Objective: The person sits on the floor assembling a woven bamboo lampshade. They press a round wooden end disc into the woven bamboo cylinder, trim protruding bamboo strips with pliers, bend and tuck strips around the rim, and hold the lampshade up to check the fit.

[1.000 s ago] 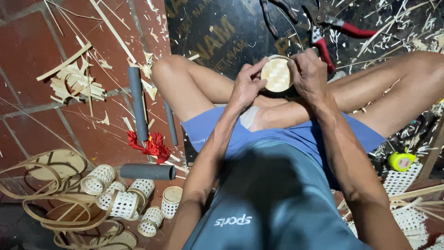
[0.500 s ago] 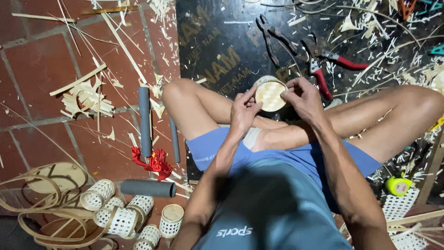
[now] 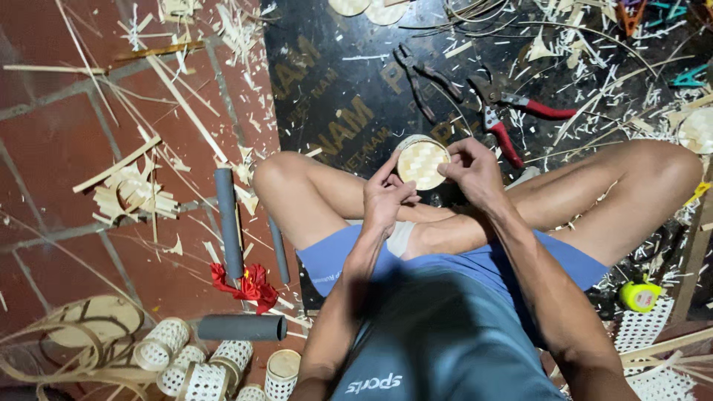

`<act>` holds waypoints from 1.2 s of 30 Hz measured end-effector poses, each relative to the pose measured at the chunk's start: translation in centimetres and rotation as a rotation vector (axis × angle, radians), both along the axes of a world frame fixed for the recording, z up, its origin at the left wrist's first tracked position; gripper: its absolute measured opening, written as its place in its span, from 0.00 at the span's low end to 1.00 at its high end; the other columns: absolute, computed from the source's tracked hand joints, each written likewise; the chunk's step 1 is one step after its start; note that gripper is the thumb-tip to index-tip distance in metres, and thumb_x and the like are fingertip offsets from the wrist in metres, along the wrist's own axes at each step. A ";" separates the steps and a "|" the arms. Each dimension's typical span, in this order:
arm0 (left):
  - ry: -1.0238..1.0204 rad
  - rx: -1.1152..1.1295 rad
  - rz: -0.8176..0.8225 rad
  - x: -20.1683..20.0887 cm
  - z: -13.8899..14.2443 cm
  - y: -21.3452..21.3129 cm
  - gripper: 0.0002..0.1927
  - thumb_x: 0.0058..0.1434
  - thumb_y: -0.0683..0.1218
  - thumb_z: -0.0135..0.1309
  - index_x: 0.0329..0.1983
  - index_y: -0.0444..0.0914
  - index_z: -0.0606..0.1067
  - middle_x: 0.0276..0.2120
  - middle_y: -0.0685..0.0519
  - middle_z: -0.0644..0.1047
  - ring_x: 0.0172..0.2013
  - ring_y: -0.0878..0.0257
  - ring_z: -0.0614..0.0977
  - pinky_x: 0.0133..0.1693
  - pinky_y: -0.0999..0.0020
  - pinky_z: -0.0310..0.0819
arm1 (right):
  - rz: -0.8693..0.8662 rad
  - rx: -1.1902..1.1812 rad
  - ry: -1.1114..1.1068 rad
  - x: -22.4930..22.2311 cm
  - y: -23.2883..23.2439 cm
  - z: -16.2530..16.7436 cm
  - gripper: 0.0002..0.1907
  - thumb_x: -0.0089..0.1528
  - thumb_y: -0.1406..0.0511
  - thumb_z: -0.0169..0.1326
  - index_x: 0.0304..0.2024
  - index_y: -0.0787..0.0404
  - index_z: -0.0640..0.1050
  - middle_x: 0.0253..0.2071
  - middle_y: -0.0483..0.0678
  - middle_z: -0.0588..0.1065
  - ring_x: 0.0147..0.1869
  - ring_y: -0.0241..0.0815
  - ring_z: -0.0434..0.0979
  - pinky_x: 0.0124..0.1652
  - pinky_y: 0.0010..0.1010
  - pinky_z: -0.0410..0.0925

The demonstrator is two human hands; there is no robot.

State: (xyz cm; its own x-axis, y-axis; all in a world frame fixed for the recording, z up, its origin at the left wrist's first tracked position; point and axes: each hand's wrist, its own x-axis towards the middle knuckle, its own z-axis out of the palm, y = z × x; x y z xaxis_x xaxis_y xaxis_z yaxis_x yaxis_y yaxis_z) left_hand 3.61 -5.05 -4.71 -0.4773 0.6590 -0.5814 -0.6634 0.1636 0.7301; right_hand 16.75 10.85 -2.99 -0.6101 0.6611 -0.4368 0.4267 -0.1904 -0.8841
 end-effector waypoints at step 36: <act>0.042 0.174 0.228 0.1 -1.7 -2.2 0.22 0.70 0.36 0.49 0.67 0.24 0.65 0.35 0.50 0.75 0.32 0.65 0.78 0.39 0.67 0.81 | 0.263 1.190 -0.540 -1.3 23.5 3.1 0.05 0.59 0.75 0.63 0.33 0.61 0.81 0.37 0.56 0.74 0.40 0.51 0.77 0.35 0.37 0.74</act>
State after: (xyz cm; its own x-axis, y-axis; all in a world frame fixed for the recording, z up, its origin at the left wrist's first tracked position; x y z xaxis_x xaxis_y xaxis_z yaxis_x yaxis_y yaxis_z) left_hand 3.71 -7.22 -6.37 -0.6457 0.6200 -0.4457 -0.6372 -0.1159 0.7619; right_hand 15.48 34.40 0.13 -0.7116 0.6961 0.0949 0.6788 0.7161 -0.1627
